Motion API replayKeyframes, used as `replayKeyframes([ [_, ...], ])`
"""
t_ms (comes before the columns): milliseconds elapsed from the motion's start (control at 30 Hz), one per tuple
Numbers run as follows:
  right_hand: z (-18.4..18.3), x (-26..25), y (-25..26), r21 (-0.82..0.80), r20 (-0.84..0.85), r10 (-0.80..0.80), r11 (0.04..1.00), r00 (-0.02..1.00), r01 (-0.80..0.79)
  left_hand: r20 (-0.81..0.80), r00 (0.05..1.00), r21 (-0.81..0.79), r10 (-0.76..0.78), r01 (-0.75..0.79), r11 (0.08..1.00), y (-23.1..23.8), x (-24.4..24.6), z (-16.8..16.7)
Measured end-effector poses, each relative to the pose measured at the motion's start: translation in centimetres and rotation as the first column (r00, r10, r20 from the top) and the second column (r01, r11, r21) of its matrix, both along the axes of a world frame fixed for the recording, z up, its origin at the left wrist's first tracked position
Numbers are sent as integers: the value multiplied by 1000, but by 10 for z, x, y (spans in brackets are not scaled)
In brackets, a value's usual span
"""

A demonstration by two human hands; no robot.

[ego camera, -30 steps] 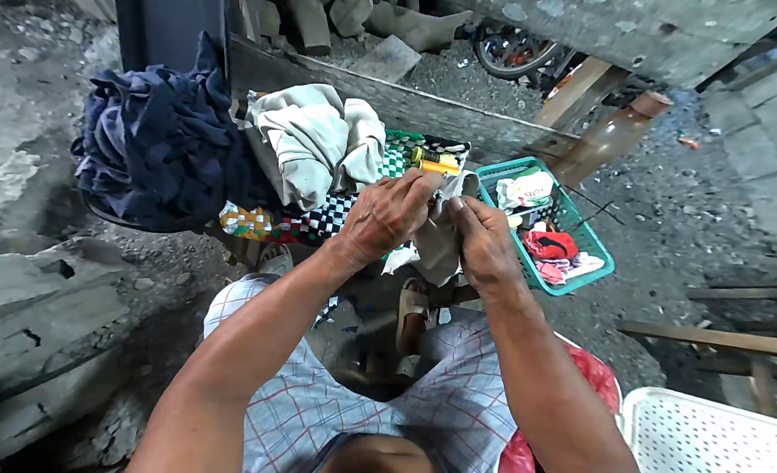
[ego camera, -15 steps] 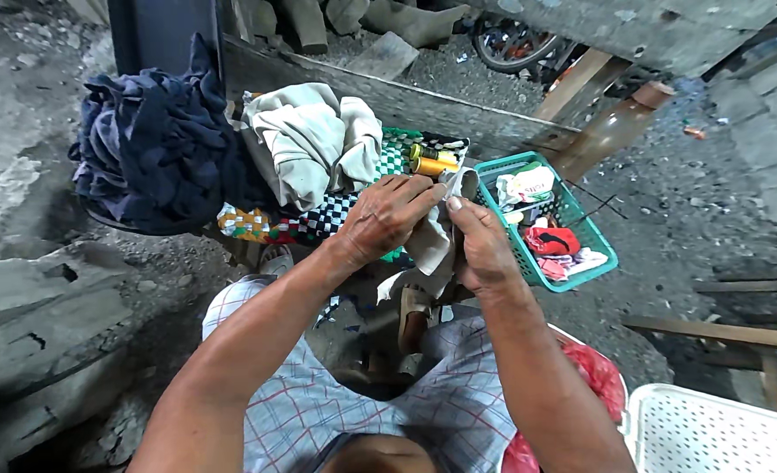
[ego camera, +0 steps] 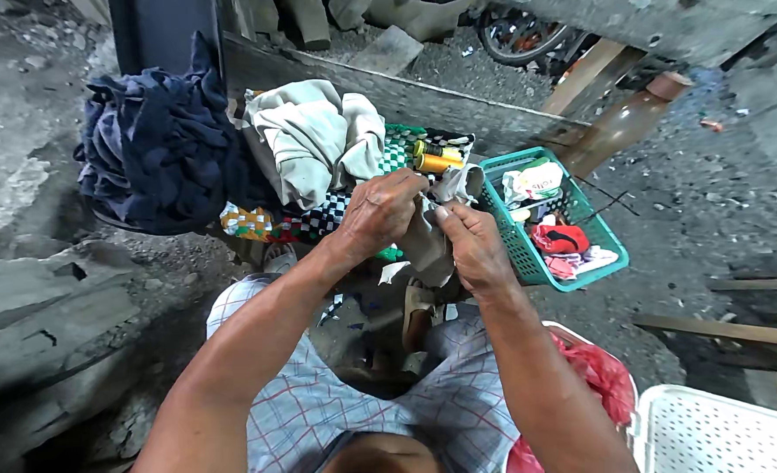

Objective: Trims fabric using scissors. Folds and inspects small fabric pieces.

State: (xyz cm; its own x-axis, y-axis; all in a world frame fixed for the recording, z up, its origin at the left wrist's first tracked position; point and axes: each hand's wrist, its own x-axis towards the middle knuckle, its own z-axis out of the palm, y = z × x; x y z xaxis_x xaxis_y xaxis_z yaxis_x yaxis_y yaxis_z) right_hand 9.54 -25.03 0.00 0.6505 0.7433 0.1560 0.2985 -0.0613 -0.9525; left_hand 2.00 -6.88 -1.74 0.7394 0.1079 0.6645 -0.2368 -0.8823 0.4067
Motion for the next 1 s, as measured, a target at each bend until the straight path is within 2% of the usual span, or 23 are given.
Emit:
replayKeyframes([
  [67, -1, 1, -5, -31, 108, -20, 999, 994, 24, -10, 999, -69, 39, -39, 997, 13, -2, 2],
  [167, -1, 2, -12, -70, 183, -48, 996, 982, 62, -39, 997, -217, 62, -69, 974, 34, -8, 10],
  [267, -2, 2, -12, -75, 212, -66, 994, 975, 84, -49, 996, -387, -79, 54, 920, 26, -6, 10],
  [400, -4, 6, -12, -59, 173, -97, 992, 980, 108, -73, 964, -514, -256, 184, 838, 20, -5, 13],
  [467, -6, 8, -13, -34, 109, -99, 994, 989, 103, -112, 950, -574, -292, 178, 800, 25, -6, 14],
  [567, -9, 9, -14, 17, 46, -128, 992, 991, 127, -241, 920, -581, -308, 117, 805, 36, -8, 11],
  [633, -10, 10, -15, 51, 34, -128, 991, 991, 127, -246, 908, -606, -338, 128, 785, 41, -8, 7],
  [733, -12, 14, -14, 69, 42, -127, 990, 991, 124, -57, 917, -733, -395, 230, 641, 42, -11, 12],
  [800, -13, 15, -14, 50, 50, -118, 992, 992, 116, 28, 923, -815, -384, 244, 525, 39, -11, 15],
  [900, -15, 15, -13, 34, 28, -99, 995, 995, 98, 52, 942, -882, -332, 199, 427, 35, -8, 14],
  [1000, -14, 11, -10, 41, -46, -70, 997, 997, 72, 45, 926, -928, -374, 178, 329, 33, -6, 12],
])
